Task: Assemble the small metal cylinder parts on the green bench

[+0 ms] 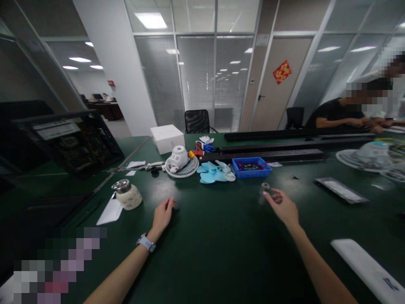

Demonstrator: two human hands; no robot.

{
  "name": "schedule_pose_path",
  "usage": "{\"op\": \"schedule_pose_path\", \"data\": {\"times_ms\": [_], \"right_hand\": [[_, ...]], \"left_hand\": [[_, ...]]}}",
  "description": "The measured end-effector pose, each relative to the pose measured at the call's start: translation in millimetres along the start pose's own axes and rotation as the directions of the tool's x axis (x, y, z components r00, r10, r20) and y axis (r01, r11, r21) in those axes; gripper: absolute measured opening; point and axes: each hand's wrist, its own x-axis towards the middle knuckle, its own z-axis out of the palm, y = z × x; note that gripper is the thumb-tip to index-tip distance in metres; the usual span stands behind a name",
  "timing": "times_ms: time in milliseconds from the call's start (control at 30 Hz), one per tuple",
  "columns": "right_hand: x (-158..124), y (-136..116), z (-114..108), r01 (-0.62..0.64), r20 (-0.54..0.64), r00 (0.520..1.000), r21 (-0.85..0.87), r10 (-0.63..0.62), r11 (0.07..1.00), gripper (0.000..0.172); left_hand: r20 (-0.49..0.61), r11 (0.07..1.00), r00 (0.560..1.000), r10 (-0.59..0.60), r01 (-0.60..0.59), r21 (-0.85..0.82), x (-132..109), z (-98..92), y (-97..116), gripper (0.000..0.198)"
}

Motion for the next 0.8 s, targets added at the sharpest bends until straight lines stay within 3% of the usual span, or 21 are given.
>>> {"op": "schedule_pose_path", "data": {"times_ms": [67,200,267,333,467,567,700,800], "right_hand": [[-9,2,5,0.027,0.060,0.998,-0.062,-0.024,0.998,0.056],[-23,-16,17,0.148,-0.065,0.986,-0.089,-0.154,0.985,0.049],[-35,-40,25,0.277,-0.062,0.958,-0.047,-0.280,0.960,0.047],[-53,-74,38,0.373,0.048,0.925,0.061,-0.376,0.926,0.046],[-93,-145,77,0.423,0.293,0.810,0.306,-0.507,0.853,0.041],[-114,-179,107,0.435,0.325,0.755,0.400,-0.569,0.807,0.032],[-126,-188,131,0.427,0.313,0.759,0.422,-0.570,0.800,0.024],[-129,-183,136,0.420,0.313,0.759,0.435,-0.571,0.797,0.033]], "left_hand": [[0.000,1.000,1.000,0.000,0.000,-0.002,0,0.4,0,0.047],[-0.015,0.999,1.000,0.007,-0.008,-0.033,-1,0.5,0,0.045],[-0.029,0.999,0.999,0.031,-0.032,-0.039,-2,0.1,1,0.043],[-0.042,0.996,0.995,0.085,-0.086,-0.023,-4,-0.5,4,0.040],[0.004,0.965,0.965,0.262,-0.262,-0.025,-12,-0.3,18,0.034],[0.063,0.935,0.934,0.353,-0.349,-0.067,-21,2.5,31,0.032],[0.101,0.923,0.918,0.383,-0.375,-0.092,-27,8.0,37,0.030],[0.085,0.931,0.929,0.360,-0.352,-0.102,-26,12.7,37,0.026]]}}
